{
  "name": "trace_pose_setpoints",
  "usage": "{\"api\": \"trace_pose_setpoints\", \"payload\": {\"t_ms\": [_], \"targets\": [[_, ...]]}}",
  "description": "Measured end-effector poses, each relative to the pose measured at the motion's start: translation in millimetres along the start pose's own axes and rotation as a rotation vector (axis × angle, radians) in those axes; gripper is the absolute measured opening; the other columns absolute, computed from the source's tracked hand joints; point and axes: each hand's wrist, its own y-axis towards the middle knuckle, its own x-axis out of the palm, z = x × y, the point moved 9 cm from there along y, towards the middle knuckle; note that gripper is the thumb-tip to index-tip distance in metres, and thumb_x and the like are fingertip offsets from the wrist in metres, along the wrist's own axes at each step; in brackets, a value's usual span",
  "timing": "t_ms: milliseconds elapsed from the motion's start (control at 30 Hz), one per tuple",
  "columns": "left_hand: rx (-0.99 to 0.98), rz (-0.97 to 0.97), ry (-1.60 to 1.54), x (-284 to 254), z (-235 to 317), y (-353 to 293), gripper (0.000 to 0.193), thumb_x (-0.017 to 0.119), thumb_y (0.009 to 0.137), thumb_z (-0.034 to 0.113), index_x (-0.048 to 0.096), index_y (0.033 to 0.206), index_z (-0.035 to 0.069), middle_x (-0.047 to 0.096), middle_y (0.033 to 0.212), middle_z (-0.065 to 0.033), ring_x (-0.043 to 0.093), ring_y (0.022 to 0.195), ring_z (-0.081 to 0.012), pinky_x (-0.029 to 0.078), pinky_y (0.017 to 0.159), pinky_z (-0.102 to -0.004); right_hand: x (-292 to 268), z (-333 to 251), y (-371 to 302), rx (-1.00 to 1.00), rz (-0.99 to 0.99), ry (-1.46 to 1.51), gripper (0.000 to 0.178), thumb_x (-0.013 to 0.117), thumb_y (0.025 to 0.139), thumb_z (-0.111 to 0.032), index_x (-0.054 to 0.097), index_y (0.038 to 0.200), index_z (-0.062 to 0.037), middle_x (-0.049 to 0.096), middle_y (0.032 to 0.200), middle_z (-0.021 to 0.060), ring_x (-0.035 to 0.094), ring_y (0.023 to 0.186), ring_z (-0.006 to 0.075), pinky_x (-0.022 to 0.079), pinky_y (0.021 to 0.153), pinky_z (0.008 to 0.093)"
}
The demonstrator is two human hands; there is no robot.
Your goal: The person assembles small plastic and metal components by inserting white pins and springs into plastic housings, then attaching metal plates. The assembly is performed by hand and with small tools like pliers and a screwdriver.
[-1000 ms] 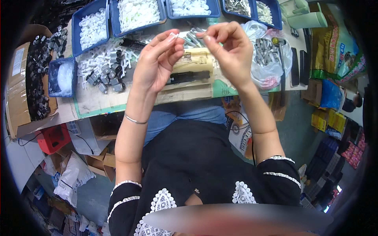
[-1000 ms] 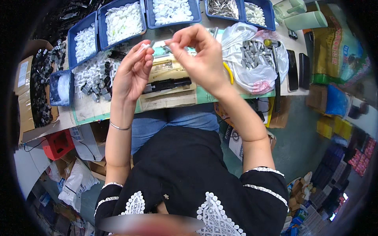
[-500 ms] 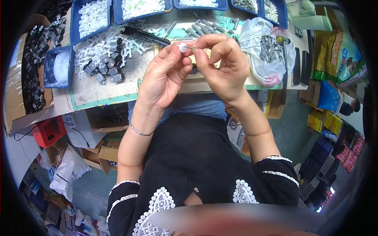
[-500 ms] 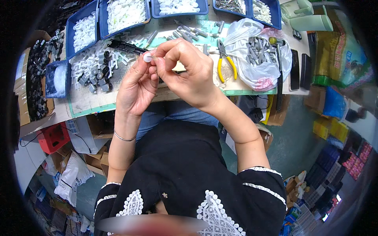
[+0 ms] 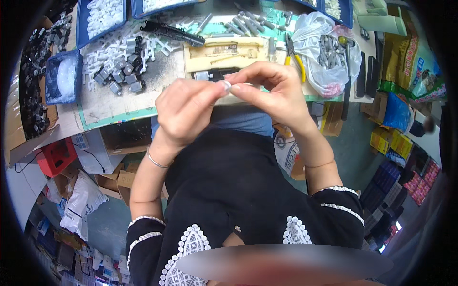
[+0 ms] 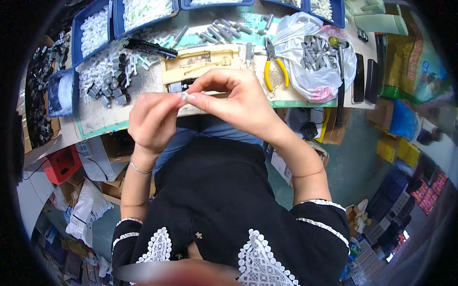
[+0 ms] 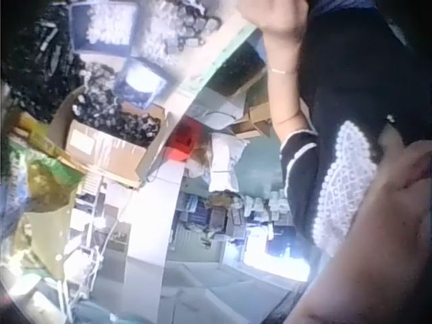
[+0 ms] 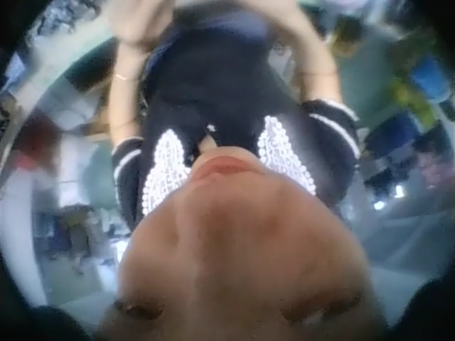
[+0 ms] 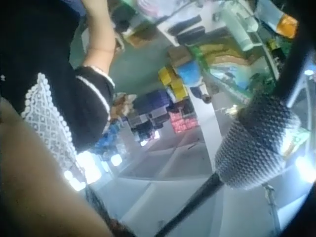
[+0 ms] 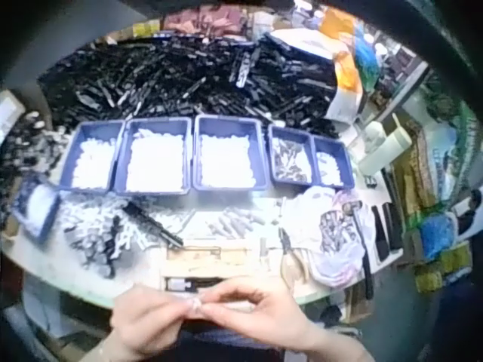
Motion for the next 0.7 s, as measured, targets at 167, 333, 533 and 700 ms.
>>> {"api": "trace_pose_setpoints", "payload": {"t_ms": [167, 333, 533, 700], "targets": [[0.322, -0.161, 0.247, 11, 22, -22, 0.020, 0.065, 0.070, 0.005, 0.067, 0.090, 0.001, 0.061, 0.079, -0.0058, 0.058, 0.062, -0.0153, 0.046, 0.053, -0.0243, 10, -11, -6, -0.312, -0.017, -0.563, 0.012, 0.068, 0.073, -0.004, 0.060, 0.082, -0.0006, 0.061, 0.081, 0.0066, 0.056, 0.079, 0.0191, 0.044, 0.073, 0.0309], [0.121, -0.221, 0.262, 19, -2, -28, 0.020, 0.068, 0.071, 0.007, 0.066, 0.090, 0.002, 0.063, 0.086, -0.0070, 0.061, 0.077, -0.0193, 0.050, 0.066, -0.0316, 15, -3, 3, -0.607, 0.067, -0.926, 0.013, 0.065, 0.070, -0.009, 0.055, 0.078, -0.0061, 0.055, 0.082, 0.0056, 0.052, 0.084, 0.0246, 0.041, 0.077, 0.0348], [0.059, -0.253, 0.251, 23, -20, -39, 0.022, 0.067, 0.071, 0.007, 0.066, 0.093, 0.003, 0.064, 0.093, -0.0065, 0.061, 0.086, -0.0206, 0.048, 0.074, -0.0333, 31, 1, 10, -0.827, 0.045, -1.063, 0.015, 0.066, 0.071, -0.011, 0.057, 0.083, -0.0080, 0.055, 0.086, 0.0030, 0.053, 0.088, 0.0220, 0.041, 0.081, 0.0351], [0.063, -0.276, 0.225, 24, -24, -40, 0.026, 0.068, 0.068, 0.008, 0.066, 0.094, 0.006, 0.063, 0.094, -0.0039, 0.060, 0.086, -0.0179, 0.044, 0.073, -0.0317, 28, 6, 14, -0.828, 0.014, -1.136, 0.014, 0.065, 0.071, -0.011, 0.057, 0.082, -0.0087, 0.055, 0.087, 0.0029, 0.053, 0.090, 0.0213, 0.040, 0.084, 0.0353]]}}
